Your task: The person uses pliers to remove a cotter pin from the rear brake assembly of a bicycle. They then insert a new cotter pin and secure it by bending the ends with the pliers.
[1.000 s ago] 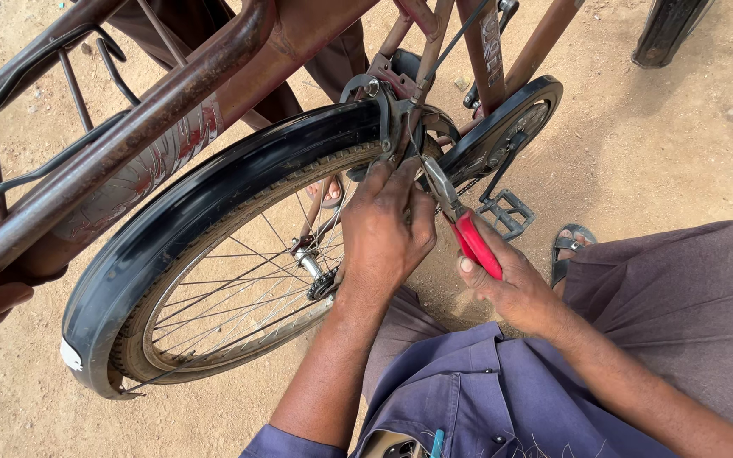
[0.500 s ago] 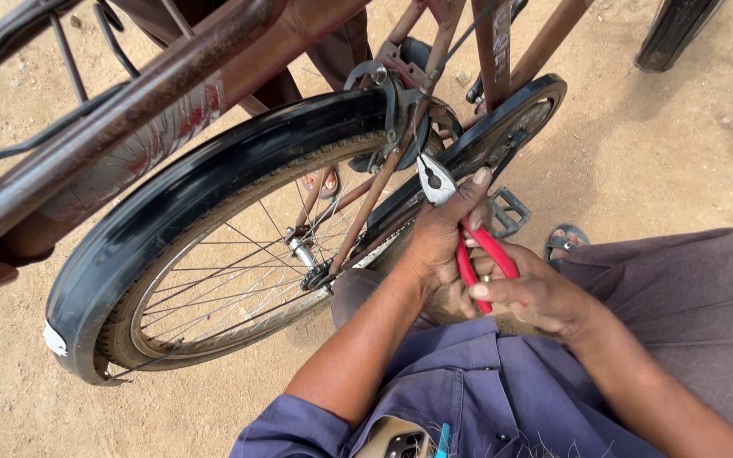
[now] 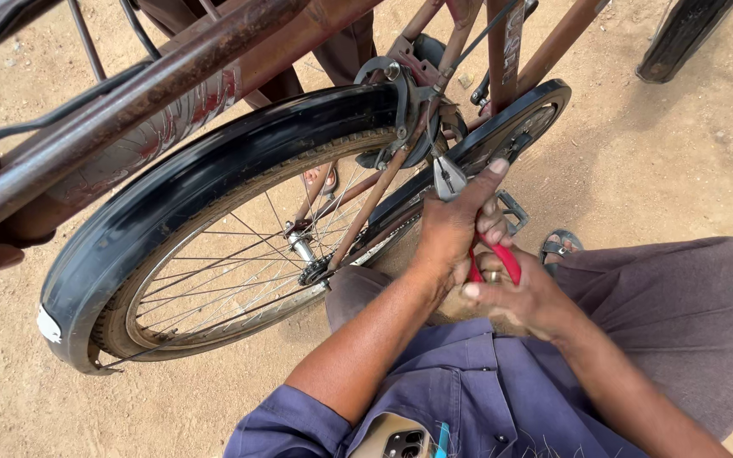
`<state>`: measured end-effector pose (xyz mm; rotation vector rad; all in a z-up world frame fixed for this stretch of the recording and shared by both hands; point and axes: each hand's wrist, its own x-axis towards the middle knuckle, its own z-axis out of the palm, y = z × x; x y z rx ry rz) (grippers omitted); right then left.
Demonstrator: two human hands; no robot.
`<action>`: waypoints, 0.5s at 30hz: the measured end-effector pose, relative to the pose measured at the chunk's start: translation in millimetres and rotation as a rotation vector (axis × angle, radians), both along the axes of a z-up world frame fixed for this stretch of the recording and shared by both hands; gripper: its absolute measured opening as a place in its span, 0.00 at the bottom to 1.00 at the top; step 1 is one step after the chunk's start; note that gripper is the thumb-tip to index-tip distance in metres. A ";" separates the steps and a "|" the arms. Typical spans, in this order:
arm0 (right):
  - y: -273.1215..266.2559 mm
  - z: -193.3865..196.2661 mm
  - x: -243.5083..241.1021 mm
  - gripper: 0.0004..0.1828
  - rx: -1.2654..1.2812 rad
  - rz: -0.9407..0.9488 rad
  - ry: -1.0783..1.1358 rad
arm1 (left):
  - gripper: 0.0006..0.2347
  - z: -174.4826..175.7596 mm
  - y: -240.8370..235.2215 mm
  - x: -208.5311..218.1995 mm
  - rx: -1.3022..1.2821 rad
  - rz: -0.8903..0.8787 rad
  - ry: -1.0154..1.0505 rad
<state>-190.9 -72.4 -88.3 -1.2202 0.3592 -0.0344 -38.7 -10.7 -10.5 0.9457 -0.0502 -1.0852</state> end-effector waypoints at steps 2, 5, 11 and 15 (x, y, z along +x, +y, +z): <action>-3.1 -8.3 -4.1 0.27 0.247 0.065 0.053 | 0.18 -1.9 5.4 9.2 -0.289 -0.188 0.143; 14.8 -9.7 4.5 0.30 -0.445 -0.163 0.186 | 0.15 2.9 7.2 14.8 -0.198 -0.152 0.148; 29.4 15.1 9.1 0.36 -1.148 -0.388 0.180 | 0.18 6.0 -8.1 -10.8 0.222 0.241 -0.018; 1.5 14.6 2.9 0.28 0.038 0.018 -0.004 | 0.19 -4.2 4.6 8.2 -0.073 -0.062 0.091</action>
